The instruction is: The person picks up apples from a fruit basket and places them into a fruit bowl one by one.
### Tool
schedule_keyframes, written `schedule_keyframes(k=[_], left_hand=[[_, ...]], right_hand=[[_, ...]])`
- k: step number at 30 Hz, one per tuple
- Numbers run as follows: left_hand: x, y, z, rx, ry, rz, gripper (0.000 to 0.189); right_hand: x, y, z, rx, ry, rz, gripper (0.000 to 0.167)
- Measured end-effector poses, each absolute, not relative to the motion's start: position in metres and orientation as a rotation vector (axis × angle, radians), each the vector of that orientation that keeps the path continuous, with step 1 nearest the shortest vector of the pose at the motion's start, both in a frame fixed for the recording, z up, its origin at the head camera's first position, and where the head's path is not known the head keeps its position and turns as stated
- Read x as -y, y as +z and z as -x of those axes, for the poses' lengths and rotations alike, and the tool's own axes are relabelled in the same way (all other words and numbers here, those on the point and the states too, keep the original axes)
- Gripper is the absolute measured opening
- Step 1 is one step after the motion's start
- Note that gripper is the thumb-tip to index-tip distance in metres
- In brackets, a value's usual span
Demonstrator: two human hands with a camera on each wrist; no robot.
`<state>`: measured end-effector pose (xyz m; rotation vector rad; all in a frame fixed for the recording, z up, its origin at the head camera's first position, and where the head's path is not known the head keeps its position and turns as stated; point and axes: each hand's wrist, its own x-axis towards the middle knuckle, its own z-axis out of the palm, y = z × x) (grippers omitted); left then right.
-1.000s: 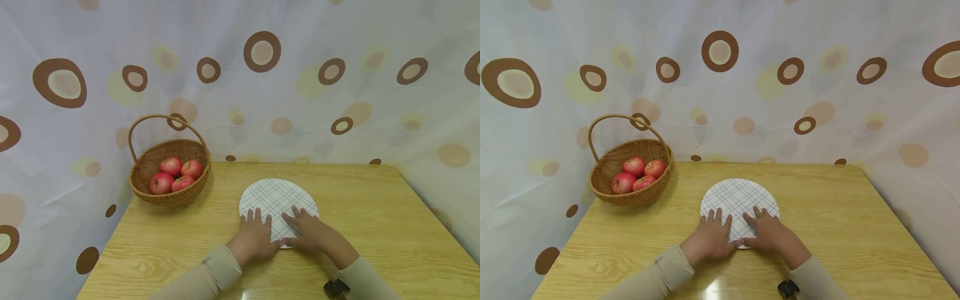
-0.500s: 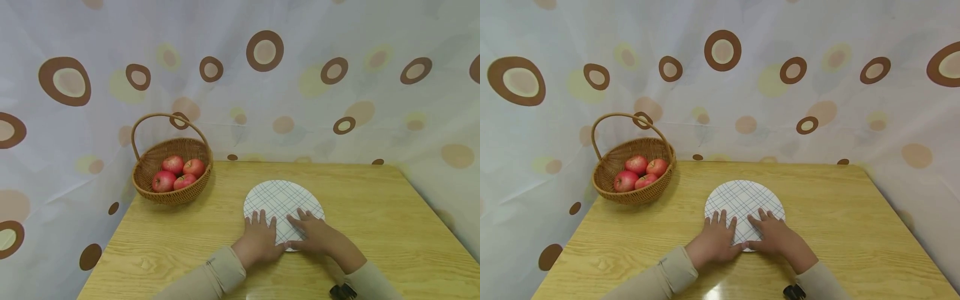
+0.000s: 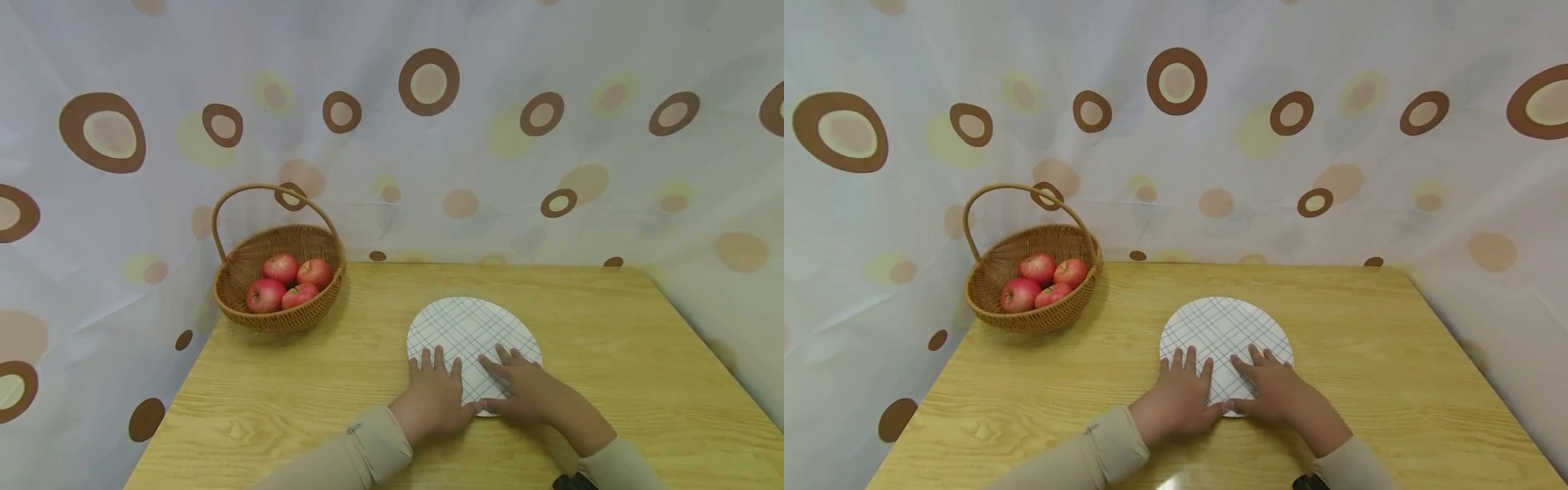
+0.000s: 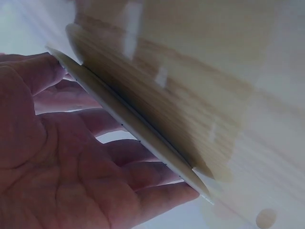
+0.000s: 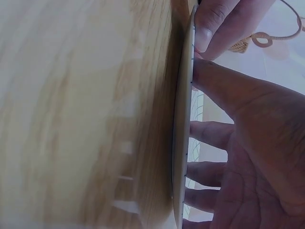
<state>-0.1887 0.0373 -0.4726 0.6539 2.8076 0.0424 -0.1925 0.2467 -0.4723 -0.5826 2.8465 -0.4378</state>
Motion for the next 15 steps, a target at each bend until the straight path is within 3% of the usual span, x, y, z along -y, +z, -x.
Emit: schedule_keyframes(k=[15], left_hand=[[-0.063, -0.469, 0.180, -2.815, -0.009, -0.651, 0.089]], right_hand=[[-0.273, -0.475, 0.181, -2.865, -0.441, 0.562, 0.086]])
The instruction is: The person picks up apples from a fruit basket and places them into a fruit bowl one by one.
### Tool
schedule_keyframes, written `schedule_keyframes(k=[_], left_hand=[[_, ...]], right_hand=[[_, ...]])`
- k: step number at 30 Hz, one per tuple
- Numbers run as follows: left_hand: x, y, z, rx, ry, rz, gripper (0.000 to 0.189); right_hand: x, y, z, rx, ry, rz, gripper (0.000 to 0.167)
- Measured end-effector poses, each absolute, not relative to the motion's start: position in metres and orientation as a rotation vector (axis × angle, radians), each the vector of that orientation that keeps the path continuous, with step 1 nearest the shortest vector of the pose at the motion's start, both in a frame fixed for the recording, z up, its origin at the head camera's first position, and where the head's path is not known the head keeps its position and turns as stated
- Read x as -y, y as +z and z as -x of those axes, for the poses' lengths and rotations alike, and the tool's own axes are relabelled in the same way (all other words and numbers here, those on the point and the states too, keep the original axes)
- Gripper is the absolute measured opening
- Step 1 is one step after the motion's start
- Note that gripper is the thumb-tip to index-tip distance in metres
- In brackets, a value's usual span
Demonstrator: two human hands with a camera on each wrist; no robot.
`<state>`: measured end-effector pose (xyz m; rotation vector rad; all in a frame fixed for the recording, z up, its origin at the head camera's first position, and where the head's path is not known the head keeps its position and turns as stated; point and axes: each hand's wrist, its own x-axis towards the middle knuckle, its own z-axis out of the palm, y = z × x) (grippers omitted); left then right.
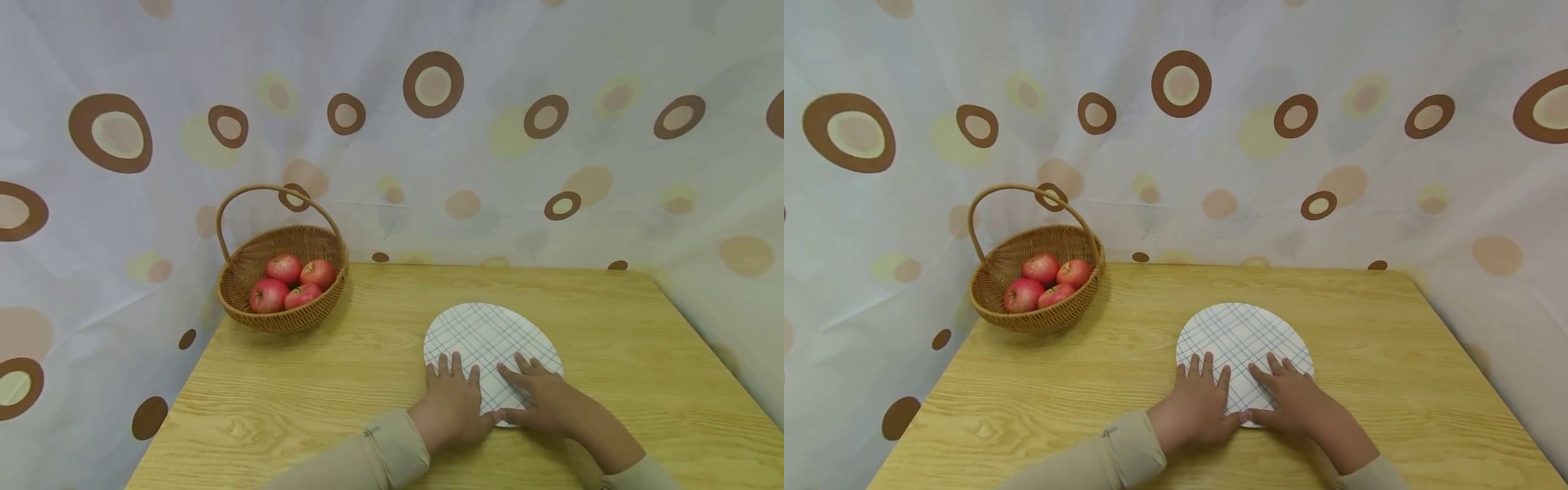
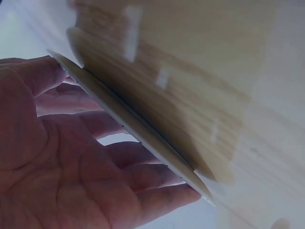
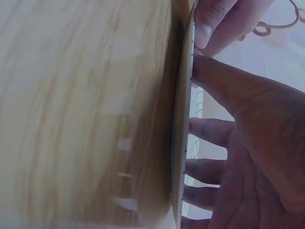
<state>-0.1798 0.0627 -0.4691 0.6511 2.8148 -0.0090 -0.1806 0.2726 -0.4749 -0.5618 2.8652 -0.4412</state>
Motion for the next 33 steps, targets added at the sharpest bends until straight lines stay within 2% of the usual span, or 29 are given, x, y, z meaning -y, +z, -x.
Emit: schedule_keyframes(k=[33], left_hand=[[-0.108, -0.475, 0.162, -2.791, -0.131, -0.641, 0.086]], right_hand=[[-0.309, -0.471, 0.160, -2.857, -0.482, 0.484, 0.090]])
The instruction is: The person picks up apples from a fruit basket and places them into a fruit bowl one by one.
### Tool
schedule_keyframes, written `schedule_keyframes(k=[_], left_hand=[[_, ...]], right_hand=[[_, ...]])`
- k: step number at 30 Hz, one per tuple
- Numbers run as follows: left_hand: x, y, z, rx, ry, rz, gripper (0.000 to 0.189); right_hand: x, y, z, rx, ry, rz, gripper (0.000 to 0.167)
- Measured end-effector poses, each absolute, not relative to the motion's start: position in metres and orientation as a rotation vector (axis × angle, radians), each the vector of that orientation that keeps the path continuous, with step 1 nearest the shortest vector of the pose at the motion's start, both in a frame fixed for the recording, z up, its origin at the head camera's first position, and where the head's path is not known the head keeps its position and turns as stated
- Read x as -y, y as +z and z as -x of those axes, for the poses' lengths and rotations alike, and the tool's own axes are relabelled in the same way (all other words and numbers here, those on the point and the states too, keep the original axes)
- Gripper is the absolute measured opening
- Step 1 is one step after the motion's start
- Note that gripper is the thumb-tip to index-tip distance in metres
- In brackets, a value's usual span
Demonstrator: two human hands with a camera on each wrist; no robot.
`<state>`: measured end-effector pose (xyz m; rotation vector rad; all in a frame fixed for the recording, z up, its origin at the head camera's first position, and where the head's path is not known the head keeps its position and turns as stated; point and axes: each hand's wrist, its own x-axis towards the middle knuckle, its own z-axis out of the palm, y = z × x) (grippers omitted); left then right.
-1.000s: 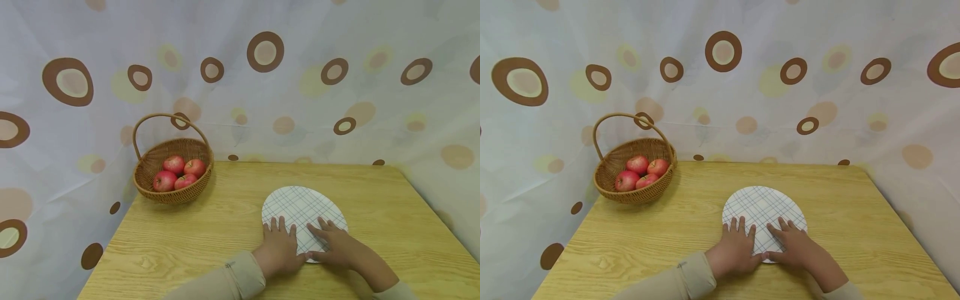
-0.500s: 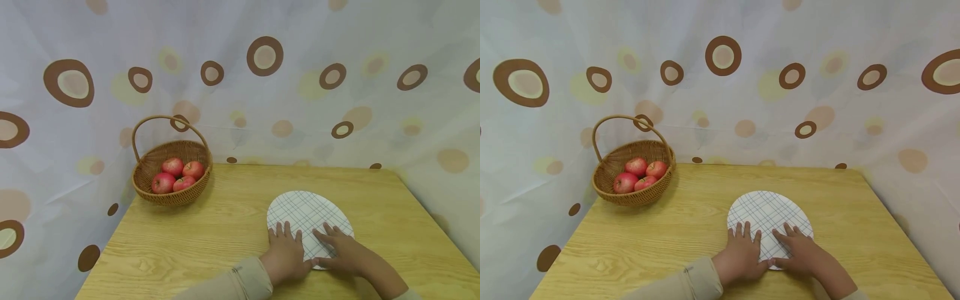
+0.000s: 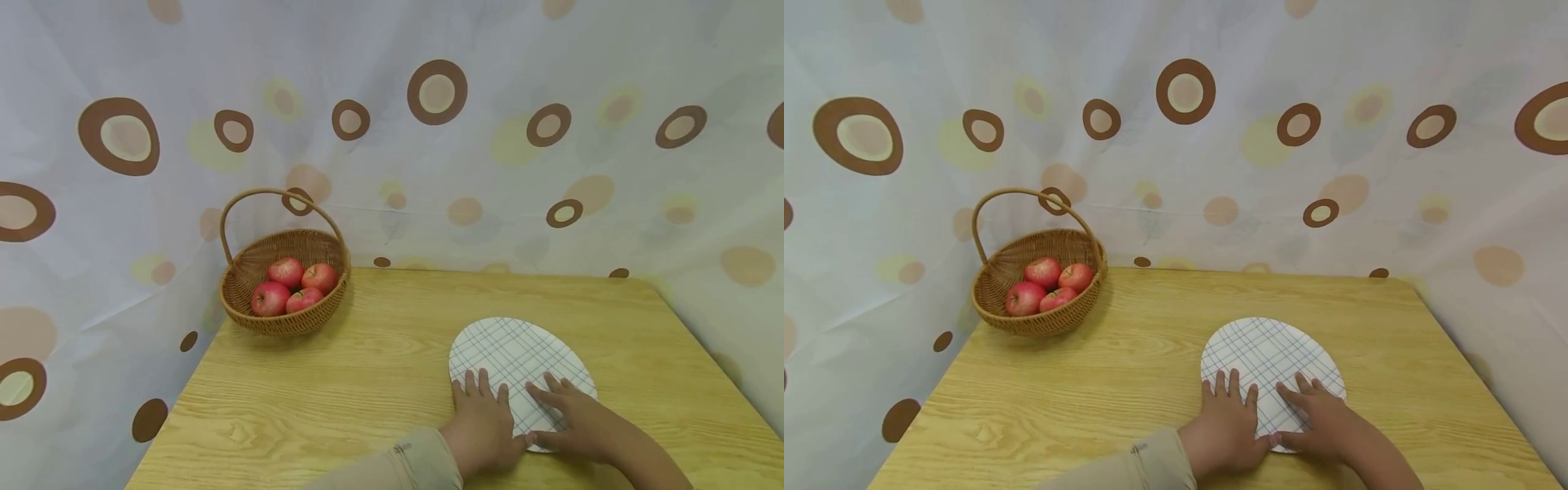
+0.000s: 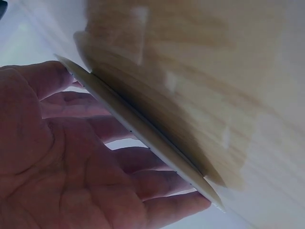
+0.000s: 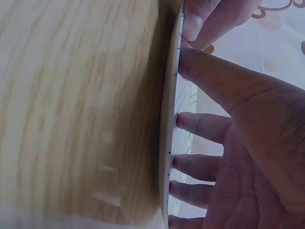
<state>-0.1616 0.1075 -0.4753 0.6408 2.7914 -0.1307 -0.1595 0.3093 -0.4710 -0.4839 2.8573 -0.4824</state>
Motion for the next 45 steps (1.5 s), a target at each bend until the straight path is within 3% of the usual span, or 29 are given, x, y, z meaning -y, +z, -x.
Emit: schedule_keyframes(k=[23, 45], left_hand=[[-0.112, -0.477, 0.148, -2.825, -0.079, -0.696, 0.089], [-0.080, -0.469, 0.174, -2.839, 0.107, -0.983, 0.084]], right_hand=[[-0.320, -0.478, 0.143, -2.874, -0.535, 0.468, 0.085], [-0.307, -0.469, 0.151, -3.092, -0.524, 0.495, 0.080]])
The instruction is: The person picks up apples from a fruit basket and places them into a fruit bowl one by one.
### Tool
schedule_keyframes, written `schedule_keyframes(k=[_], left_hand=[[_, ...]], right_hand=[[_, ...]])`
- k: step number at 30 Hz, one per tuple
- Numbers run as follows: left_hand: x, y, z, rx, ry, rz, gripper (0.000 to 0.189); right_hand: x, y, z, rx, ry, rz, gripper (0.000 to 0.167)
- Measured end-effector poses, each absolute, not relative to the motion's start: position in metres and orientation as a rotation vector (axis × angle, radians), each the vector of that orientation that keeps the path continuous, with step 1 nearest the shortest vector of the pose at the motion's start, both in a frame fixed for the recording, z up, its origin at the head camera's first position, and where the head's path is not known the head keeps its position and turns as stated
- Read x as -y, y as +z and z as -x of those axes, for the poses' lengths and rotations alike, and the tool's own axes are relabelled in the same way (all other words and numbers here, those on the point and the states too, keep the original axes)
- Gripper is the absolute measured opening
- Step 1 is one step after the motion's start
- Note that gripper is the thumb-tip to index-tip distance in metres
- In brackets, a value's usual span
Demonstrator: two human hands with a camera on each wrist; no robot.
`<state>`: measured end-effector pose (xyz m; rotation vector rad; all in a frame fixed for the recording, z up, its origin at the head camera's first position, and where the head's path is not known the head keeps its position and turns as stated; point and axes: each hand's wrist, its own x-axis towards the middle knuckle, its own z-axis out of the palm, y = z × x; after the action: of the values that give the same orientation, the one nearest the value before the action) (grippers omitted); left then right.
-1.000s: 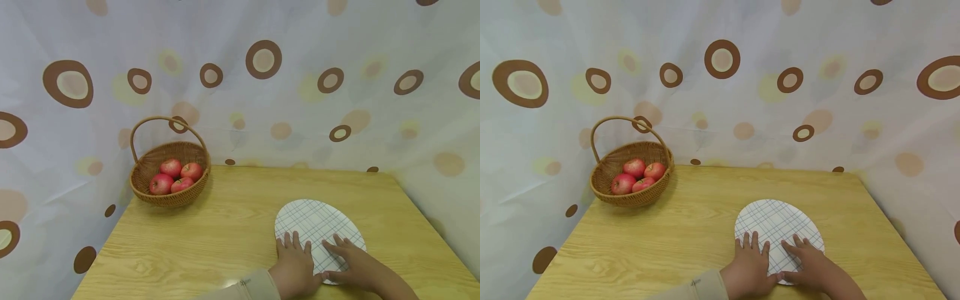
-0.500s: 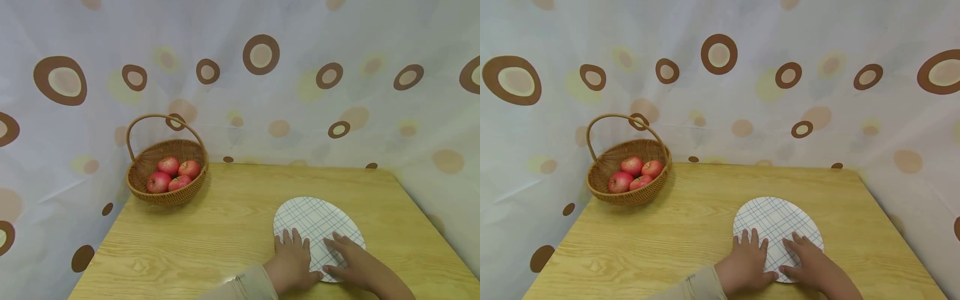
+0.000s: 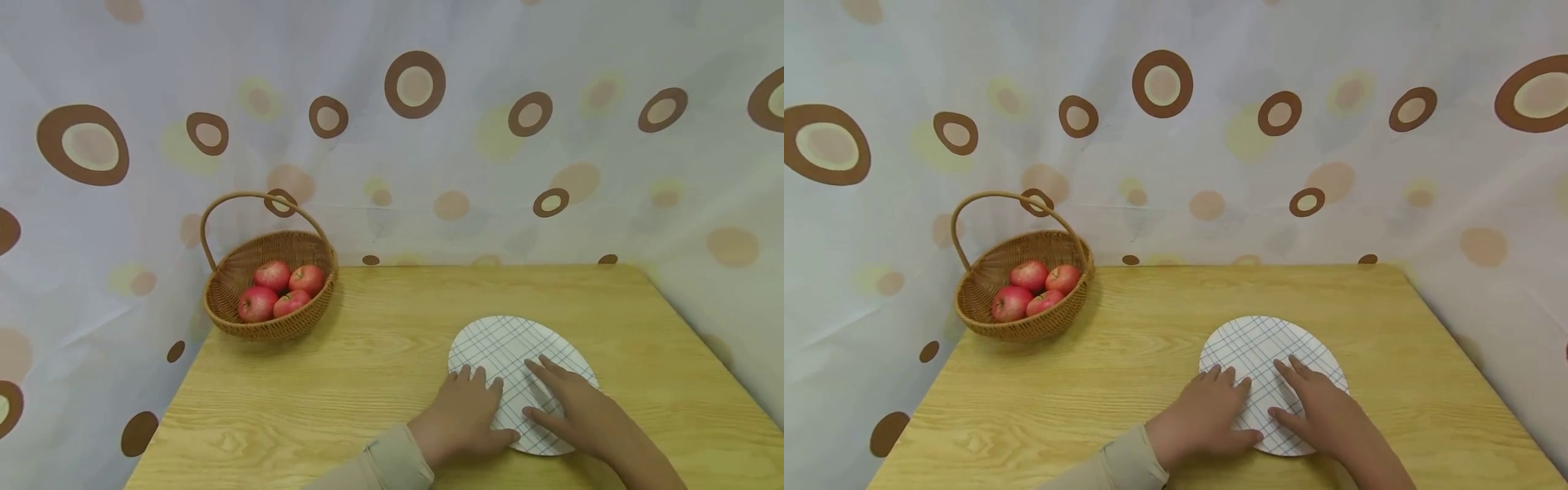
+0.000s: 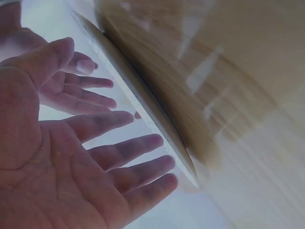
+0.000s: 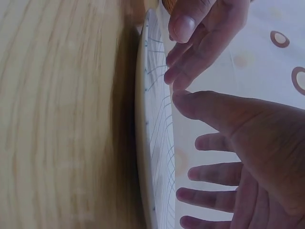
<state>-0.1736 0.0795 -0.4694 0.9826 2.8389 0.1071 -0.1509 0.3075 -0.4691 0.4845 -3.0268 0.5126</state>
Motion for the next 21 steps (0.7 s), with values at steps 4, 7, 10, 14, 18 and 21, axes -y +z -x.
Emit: schedule_keyframes(k=[4, 7, 10, 14, 18, 21], left_hand=[[-0.066, -0.464, 0.178, -2.844, 0.127, -0.991, 0.082], [-0.056, -0.461, 0.182, -2.852, 0.137, -0.985, 0.082], [-0.047, -0.457, 0.186, -2.862, 0.171, -0.980, 0.081], [-0.034, -0.455, 0.193, -2.887, 0.255, -0.963, 0.079], [-0.021, -0.455, 0.201, -2.921, 0.303, -0.928, 0.078], [-0.009, -0.455, 0.205, -2.936, 0.326, -0.901, 0.077]], right_hand=[[-0.301, -0.465, 0.154, 2.996, 0.518, -0.509, 0.078], [-0.296, -0.463, 0.155, 2.976, 0.506, -0.509, 0.079], [-0.290, -0.459, 0.156, 2.945, 0.478, -0.506, 0.079], [-0.283, -0.456, 0.160, 2.877, 0.454, -0.513, 0.076], [-0.276, -0.454, 0.162, 2.828, 0.454, -0.520, 0.076], [-0.271, -0.454, 0.165, 2.816, 0.462, -0.527, 0.076]])
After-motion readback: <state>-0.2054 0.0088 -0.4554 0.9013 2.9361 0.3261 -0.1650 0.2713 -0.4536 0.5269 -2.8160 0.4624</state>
